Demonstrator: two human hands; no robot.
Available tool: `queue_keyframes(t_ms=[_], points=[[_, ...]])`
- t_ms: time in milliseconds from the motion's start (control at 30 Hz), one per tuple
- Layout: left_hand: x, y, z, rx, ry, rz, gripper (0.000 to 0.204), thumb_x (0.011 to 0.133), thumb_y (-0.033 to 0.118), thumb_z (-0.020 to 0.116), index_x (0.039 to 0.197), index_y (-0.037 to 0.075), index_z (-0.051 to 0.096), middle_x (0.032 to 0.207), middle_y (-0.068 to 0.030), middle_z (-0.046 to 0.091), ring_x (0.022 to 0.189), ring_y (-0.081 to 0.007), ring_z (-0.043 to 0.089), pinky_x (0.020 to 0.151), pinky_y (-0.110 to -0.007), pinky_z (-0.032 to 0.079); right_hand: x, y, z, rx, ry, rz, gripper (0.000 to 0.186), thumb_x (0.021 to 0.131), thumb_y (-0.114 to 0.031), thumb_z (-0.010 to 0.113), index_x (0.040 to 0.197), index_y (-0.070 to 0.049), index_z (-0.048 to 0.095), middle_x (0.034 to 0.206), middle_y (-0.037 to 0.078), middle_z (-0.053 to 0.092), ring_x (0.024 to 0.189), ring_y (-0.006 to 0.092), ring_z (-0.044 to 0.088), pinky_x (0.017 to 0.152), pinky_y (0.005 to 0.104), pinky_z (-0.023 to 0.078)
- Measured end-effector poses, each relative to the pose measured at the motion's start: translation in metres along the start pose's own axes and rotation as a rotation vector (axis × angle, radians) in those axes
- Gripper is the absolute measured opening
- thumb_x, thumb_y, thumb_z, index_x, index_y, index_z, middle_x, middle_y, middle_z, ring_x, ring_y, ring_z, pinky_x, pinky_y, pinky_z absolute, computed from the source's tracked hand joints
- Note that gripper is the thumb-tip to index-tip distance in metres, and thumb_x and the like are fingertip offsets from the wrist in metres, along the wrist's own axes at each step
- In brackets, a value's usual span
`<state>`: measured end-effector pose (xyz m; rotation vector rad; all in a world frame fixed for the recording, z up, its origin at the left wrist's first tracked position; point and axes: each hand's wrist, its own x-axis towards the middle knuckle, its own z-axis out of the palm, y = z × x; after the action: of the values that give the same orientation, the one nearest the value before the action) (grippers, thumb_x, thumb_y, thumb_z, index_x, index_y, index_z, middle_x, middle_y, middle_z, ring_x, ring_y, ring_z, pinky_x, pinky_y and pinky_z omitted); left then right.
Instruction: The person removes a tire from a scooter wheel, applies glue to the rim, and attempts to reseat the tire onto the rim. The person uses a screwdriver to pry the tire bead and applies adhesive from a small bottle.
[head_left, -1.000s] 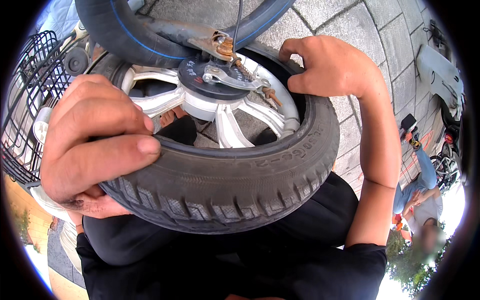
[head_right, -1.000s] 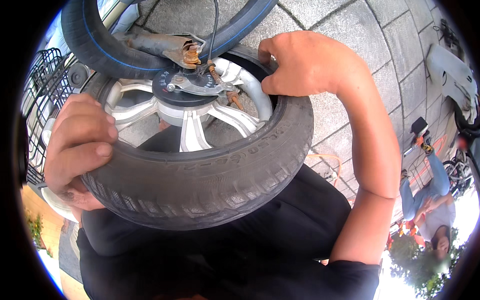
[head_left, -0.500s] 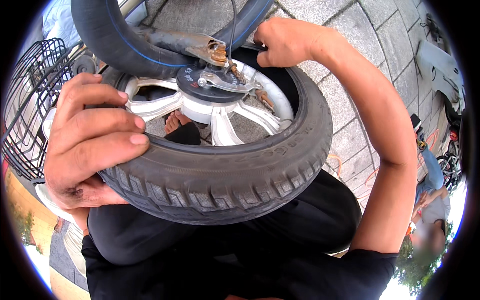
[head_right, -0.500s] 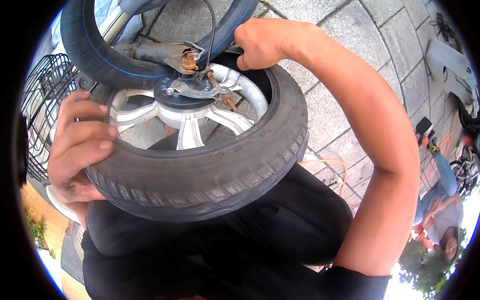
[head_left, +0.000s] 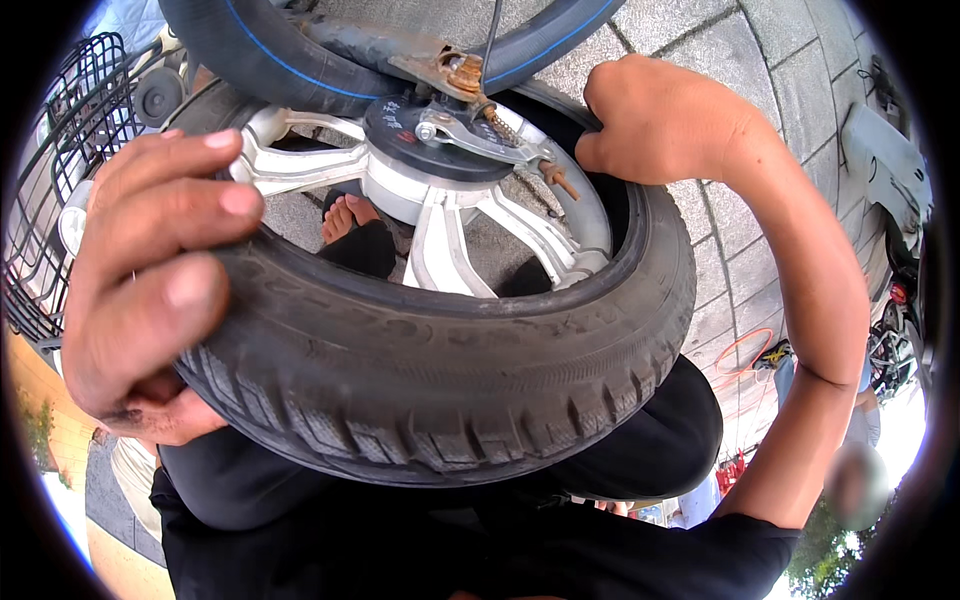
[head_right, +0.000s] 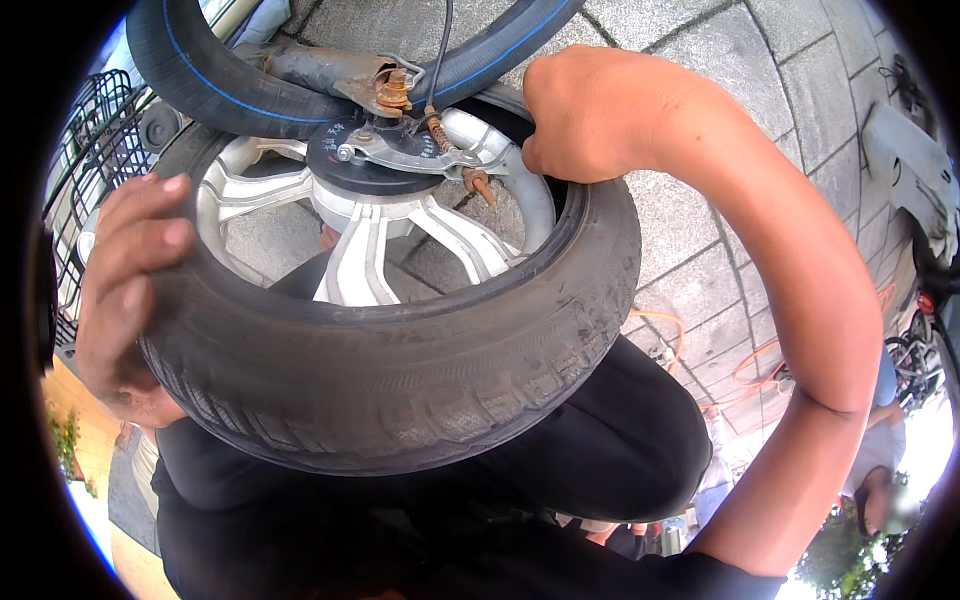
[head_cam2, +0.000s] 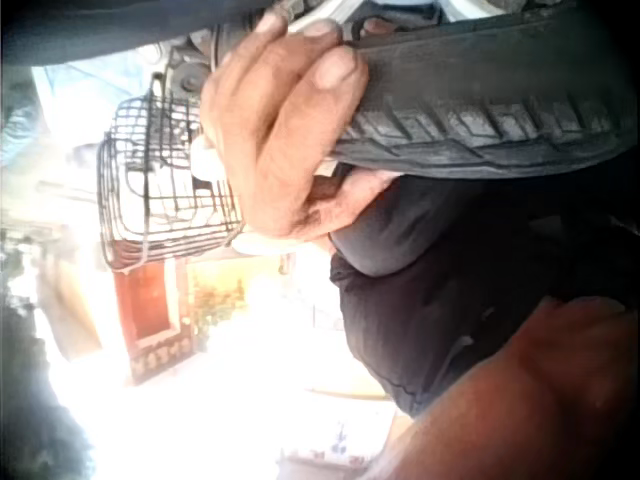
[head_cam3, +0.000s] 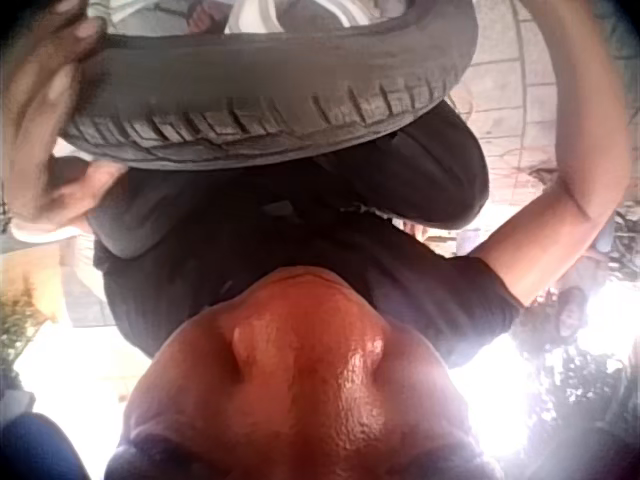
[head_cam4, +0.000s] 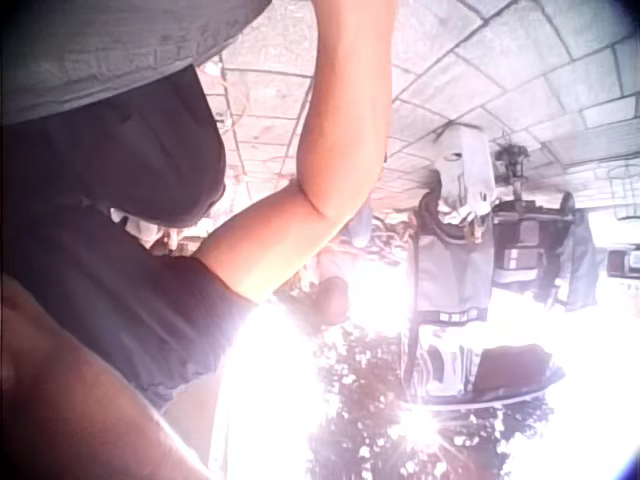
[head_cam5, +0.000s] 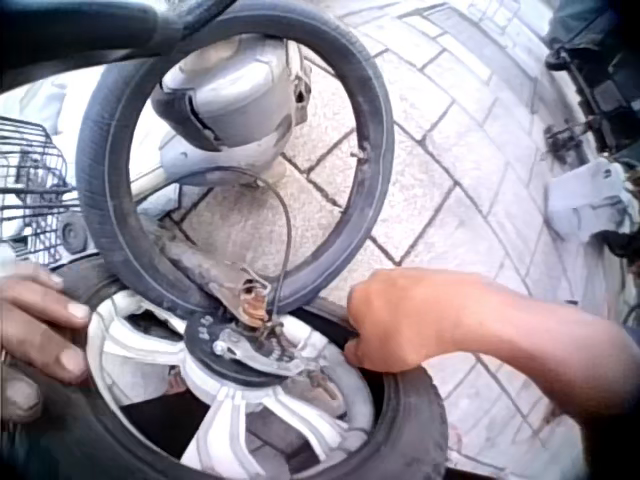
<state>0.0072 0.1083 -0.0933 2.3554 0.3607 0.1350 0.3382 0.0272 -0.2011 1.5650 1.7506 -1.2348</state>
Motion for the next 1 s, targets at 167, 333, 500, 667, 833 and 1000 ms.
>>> queue_keyframes(t_ms=[167, 333, 500, 667, 833, 1000], points=[[0.019, -0.002, 0.018, -0.098, 0.014, 0.081, 0.039, 0.098, 0.034, 0.073, 0.126, 0.011, 0.058, 0.111, -0.0211, 0.071, 0.097, -0.0336, 0.068, 0.093, -0.062, 0.047, 0.022, -0.005, 0.005, 0.034, -0.167, 0.184, 0.042, 0.088, -0.031, 0.075, 0.102, 0.008, 0.077, 0.096, 0.027, 0.077, 0.095, 0.0383, 0.077, 0.088, 0.0447, 0.061], [0.017, -0.005, 0.024, -0.084, 0.112, 0.104, 0.033, 0.103, 0.041, 0.064, 0.113, 0.010, 0.067, 0.112, -0.0181, 0.074, 0.093, -0.0323, 0.069, 0.092, -0.057, 0.048, 0.066, 0.003, 0.024, 0.090, -0.016, -0.067, 0.044, 0.089, -0.032, 0.076, 0.106, 0.008, 0.077, 0.101, 0.027, 0.077, 0.099, 0.0375, 0.077, 0.091, 0.0446, 0.061], [0.015, -0.008, 0.003, -0.015, -0.009, 0.078, 0.041, 0.104, 0.050, 0.061, 0.116, 0.010, 0.067, 0.119, -0.0217, 0.075, 0.112, -0.0442, 0.071, 0.105, -0.065, 0.044, 0.061, 0.022, 0.025, 0.105, 0.013, -0.082, 0.042, 0.089, -0.030, 0.074, 0.105, 0.008, 0.077, 0.098, 0.027, 0.077, 0.094, 0.0369, 0.077, 0.088, 0.0437, 0.061], [-0.011, -0.014, -0.022, 0.091, -0.084, -0.092, 0.047, 0.095, 0.029, 0.075, 0.135, 0.009, 0.061, 0.137, -0.0307, 0.067, 0.136, -0.0548, 0.058, 0.115, -0.070, 0.034, 0.019, 0.021, 0.004, 0.135, -0.087, 0.058, 0.040, 0.090, -0.030, 0.070, 0.100, 0.008, 0.077, 0.090, 0.026, 0.076, 0.086, 0.0364, 0.077, 0.083, 0.0443, 0.061], [-0.008, -0.015, -0.010, -0.008, -0.002, 0.049, 0.056, 0.100, 0.037, 0.070, 0.145, 0.007, 0.054, 0.138, -0.0305, 0.065, 0.130, -0.0539, 0.062, 0.112, -0.070, 0.040, 0.019, 0.019, 0.009, 0.067, -0.031, 0.009, 0.036, 0.091, -0.027, 0.066, 0.096, 0.008, 0.075, 0.082, 0.028, 0.072, 0.080, 0.0395, 0.074, 0.078, 0.0456, 0.060], [-0.017, -0.022, 0.022, -0.028, 0.195, 0.135, 0.049, 0.106, 0.035, 0.062, 0.146, 0.008, 0.053, 0.128, -0.0249, 0.068, 0.116, -0.0513, 0.070, 0.105, -0.070, 0.048, 0.023, 0.027, 0.016, 0.098, -0.070, -0.022, 0.032, 0.094, -0.024, 0.062, 0.096, 0.005, 0.075, 0.077, 0.027, 0.068, 0.076, 0.0398, 0.071, 0.075, 0.0477, 0.058]])
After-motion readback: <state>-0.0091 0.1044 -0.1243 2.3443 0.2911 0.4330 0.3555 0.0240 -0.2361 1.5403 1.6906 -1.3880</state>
